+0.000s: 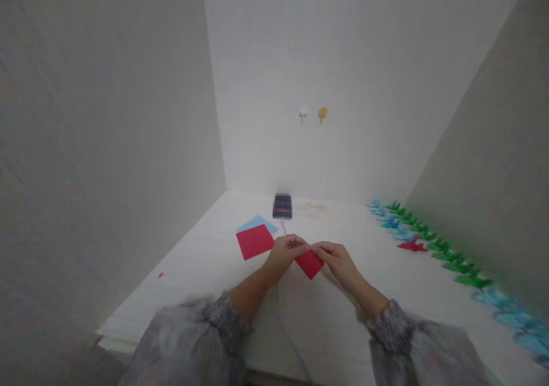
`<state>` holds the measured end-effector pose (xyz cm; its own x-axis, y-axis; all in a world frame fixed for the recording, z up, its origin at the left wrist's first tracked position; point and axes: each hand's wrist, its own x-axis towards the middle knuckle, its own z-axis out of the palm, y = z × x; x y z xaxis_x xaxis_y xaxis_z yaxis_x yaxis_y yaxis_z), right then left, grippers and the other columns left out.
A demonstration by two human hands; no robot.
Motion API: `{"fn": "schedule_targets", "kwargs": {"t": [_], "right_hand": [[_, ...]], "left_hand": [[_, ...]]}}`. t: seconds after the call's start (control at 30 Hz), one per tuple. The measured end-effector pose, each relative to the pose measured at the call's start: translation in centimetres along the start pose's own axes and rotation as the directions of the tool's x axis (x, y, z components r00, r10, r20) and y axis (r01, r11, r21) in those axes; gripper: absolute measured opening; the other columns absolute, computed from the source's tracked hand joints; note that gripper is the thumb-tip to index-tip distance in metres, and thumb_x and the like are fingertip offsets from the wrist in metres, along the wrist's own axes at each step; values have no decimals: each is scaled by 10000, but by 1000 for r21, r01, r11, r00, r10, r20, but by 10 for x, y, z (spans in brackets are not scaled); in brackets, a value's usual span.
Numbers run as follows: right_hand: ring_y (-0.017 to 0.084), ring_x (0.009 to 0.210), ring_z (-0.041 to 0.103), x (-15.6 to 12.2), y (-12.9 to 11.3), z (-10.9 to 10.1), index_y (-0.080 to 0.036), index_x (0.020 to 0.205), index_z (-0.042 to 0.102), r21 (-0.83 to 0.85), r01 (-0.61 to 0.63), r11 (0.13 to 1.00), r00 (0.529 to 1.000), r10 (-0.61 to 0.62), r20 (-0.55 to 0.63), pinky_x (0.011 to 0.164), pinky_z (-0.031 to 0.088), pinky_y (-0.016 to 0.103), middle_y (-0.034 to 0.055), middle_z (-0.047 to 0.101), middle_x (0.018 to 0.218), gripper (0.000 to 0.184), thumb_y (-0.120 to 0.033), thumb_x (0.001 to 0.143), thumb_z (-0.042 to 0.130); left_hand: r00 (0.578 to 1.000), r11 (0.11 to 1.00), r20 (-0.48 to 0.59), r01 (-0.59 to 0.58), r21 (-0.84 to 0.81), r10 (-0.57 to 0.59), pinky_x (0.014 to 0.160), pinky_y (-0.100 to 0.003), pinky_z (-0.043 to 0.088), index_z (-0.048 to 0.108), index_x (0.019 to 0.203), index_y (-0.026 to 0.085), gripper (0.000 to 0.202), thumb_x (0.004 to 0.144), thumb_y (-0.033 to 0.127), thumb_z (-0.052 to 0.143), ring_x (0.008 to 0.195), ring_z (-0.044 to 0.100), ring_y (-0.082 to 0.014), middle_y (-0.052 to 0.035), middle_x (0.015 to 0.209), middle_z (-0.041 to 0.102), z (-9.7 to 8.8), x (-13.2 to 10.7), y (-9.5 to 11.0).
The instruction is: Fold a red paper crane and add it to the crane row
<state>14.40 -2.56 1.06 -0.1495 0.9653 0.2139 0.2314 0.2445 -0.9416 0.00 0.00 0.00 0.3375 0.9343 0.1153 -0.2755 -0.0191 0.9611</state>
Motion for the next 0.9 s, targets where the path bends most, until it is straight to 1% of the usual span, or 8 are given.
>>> {"fn": "schedule_targets", "kwargs": {"t": [0.13, 0.27, 0.47, 0.53, 0.63, 0.77, 0.83, 0.9], "right_hand": [[133, 547, 508, -3, 0, 4, -144, 637, 625, -24, -16, 1000, 999, 17, 34, 548, 378, 239, 4, 594, 568, 243, -337, 713, 499], [125, 506, 508, -1, 2, 4, -144, 573, 594, 9, -20, 1000, 998, 19, 56, 517, 377, 237, 1, 582, 530, 290, -368, 722, 485], [131, 414, 544, 0, 1, 0, -144, 645, 563, 109, -141, 984, 984, 127, 128, 456, 414, 246, -5, 585, 456, 311, -431, 714, 465], [130, 386, 539, 0, 1, -3, -149, 648, 539, 128, -161, 979, 983, 146, 115, 436, 414, 243, -16, 576, 429, 298, -438, 697, 483], [123, 385, 531, 1, 3, -6, -155, 648, 524, 150, -135, 979, 990, 129, 53, 438, 410, 239, -23, 566, 423, 282, -433, 687, 502], [118, 504, 551, 2, 2, -4, -150, 673, 553, 125, -36, 992, 998, 42, -47, 518, 414, 239, 9, 604, 562, 270, -411, 710, 497], [114, 545, 542, 2, 1, 0, -148, 687, 570, 80, 0, 997, 998, 4, -56, 541, 406, 232, 9, 598, 589, 241, -380, 712, 510], [110, 528, 524, 1, 2, 3, -149, 670, 574, 59, 0, 998, 999, 2, -35, 526, 396, 226, -3, 575, 556, 214, -352, 708, 519]], "left_hand": [[998, 998, -67, -14, 62, 18, 549, -218, 391, 572, 621, 121, 176, 547, 252, 664, 524, 516, -93, -1, 568, 596, -1, -1, 3], [996, 997, -85, -22, 68, 28, 531, -216, 382, 575, 635, 124, 174, 566, 264, 651, 511, 507, -91, -2, 569, 587, -1, -1, 1], [982, 999, -185, -41, 17, 44, 544, -231, 388, 571, 626, 122, 182, 560, 271, 650, 510, 509, -98, -5, 568, 585, -7, 1, 3], [971, 999, -239, -36, -10, 32, 546, -233, 390, 575, 631, 121, 188, 553, 273, 654, 505, 511, -99, -2, 564, 586, -12, 3, 6], [950, 998, -311, -43, -35, 30, 568, -236, 398, 582, 630, 116, 192, 538, 264, 663, 522, 526, -104, -8, 574, 597, -19, 5, 9], [961, 999, -275, -21, -46, 8, 558, -235, 401, 577, 643, 112, 188, 547, 253, 658, 519, 532, -108, -18, 578, 603, -18, 6, 5], [971, 1000, -241, -17, -22, 11, 549, -230, 397, 569, 643, 115, 182, 557, 254, 651, 512, 524, -103, -12, 570, 595, -14, 6, 2], [978, 1000, -209, -14, 25, 19, 536, -222, 388, 562, 635, 118, 177, 559, 253, 649, 507, 514, -97, -4, 559, 584, -9, 6, 0]]}}
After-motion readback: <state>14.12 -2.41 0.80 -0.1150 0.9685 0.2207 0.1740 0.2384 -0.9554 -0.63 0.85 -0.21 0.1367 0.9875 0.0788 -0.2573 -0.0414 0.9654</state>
